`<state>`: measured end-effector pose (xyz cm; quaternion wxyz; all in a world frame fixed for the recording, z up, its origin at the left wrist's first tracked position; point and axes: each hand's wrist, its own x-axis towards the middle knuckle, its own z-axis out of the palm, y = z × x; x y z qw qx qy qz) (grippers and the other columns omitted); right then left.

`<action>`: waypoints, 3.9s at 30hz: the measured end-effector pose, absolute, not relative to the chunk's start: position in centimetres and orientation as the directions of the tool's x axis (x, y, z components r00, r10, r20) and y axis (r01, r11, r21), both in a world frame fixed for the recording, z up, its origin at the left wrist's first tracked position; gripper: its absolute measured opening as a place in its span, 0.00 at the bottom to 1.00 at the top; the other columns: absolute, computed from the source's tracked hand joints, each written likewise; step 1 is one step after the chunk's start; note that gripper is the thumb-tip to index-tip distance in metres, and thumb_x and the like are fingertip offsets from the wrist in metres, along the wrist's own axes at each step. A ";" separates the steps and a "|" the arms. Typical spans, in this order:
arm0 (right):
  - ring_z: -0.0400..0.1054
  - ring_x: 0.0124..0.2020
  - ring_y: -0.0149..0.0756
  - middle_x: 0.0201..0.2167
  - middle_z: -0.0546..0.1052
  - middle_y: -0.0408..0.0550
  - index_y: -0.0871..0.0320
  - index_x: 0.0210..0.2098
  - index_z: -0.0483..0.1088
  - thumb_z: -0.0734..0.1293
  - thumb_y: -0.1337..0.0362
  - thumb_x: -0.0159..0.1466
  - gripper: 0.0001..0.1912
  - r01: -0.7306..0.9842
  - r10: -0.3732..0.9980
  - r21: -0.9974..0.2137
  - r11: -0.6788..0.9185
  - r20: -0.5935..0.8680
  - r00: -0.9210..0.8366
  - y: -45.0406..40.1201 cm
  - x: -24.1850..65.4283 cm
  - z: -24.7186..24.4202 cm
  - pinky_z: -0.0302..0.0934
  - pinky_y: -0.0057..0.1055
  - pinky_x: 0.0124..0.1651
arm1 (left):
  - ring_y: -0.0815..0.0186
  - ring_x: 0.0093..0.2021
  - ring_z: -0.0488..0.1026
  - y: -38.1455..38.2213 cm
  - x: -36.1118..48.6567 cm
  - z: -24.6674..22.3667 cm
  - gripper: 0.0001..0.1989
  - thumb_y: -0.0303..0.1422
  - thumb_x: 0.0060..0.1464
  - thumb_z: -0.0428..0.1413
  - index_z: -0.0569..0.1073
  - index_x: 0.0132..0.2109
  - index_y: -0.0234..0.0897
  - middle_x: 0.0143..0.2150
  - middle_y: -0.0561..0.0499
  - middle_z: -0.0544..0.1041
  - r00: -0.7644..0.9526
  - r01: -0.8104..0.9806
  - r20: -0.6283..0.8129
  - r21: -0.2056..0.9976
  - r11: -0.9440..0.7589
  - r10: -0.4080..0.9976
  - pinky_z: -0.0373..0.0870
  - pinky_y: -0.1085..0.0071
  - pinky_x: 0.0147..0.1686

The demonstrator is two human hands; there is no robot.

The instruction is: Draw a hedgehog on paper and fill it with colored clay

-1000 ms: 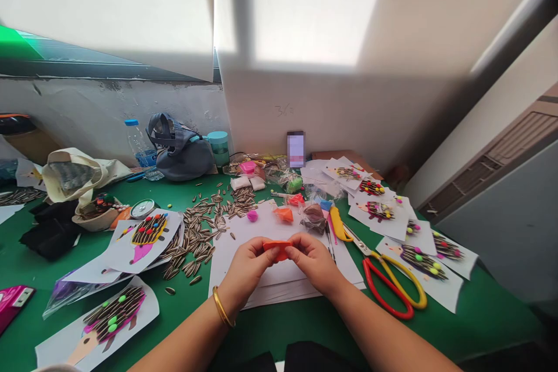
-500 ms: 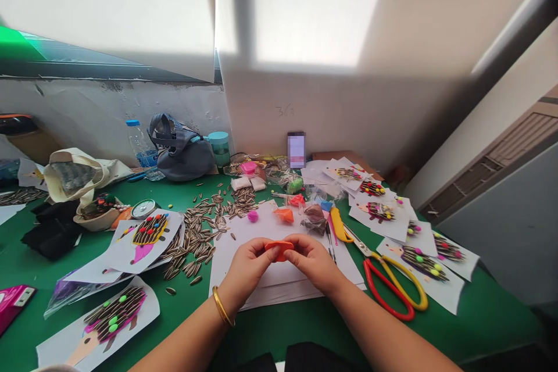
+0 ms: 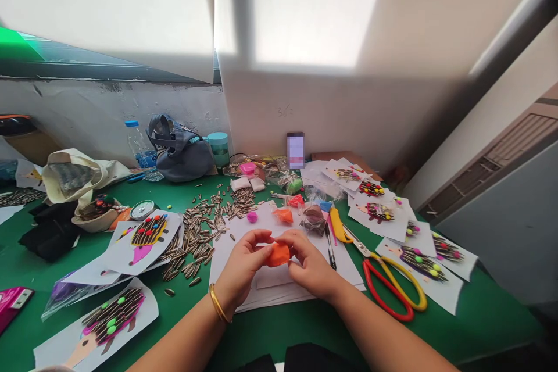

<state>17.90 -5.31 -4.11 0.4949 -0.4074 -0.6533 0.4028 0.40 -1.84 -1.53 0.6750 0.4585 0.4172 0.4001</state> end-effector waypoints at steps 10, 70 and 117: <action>0.72 0.42 0.41 0.40 0.78 0.49 0.57 0.42 0.75 0.67 0.56 0.63 0.13 0.086 0.986 -0.990 0.116 0.103 -0.134 -5.2 17.9 -4.1 0.66 0.38 0.48 | 0.62 0.44 0.74 -2.4 0.4 -3.5 0.17 0.35 0.55 0.59 0.71 0.51 0.41 0.48 0.46 0.73 0.296 0.138 0.219 0.953 -0.268 0.930 0.74 0.62 0.45; 0.72 0.48 0.42 0.46 0.79 0.49 0.52 0.48 0.75 0.64 0.61 0.65 0.14 0.318 0.940 -0.886 0.337 0.337 -0.055 -5.8 18.0 -3.8 0.66 0.39 0.52 | 0.57 0.40 0.78 -2.3 0.6 -1.4 0.17 0.44 0.49 0.63 0.79 0.38 0.34 0.37 0.44 0.82 0.463 -0.027 -0.126 0.987 0.156 0.877 0.73 0.64 0.42; 0.72 0.45 0.40 0.44 0.77 0.50 0.57 0.47 0.70 0.66 0.60 0.60 0.17 0.095 0.996 -0.992 0.086 0.083 -0.031 -3.8 18.7 -4.9 0.67 0.38 0.49 | 0.61 0.39 0.77 -0.2 0.1 -4.4 0.18 0.36 0.52 0.57 0.73 0.50 0.36 0.42 0.45 0.78 0.389 0.192 0.020 0.976 -0.102 0.921 0.76 0.66 0.35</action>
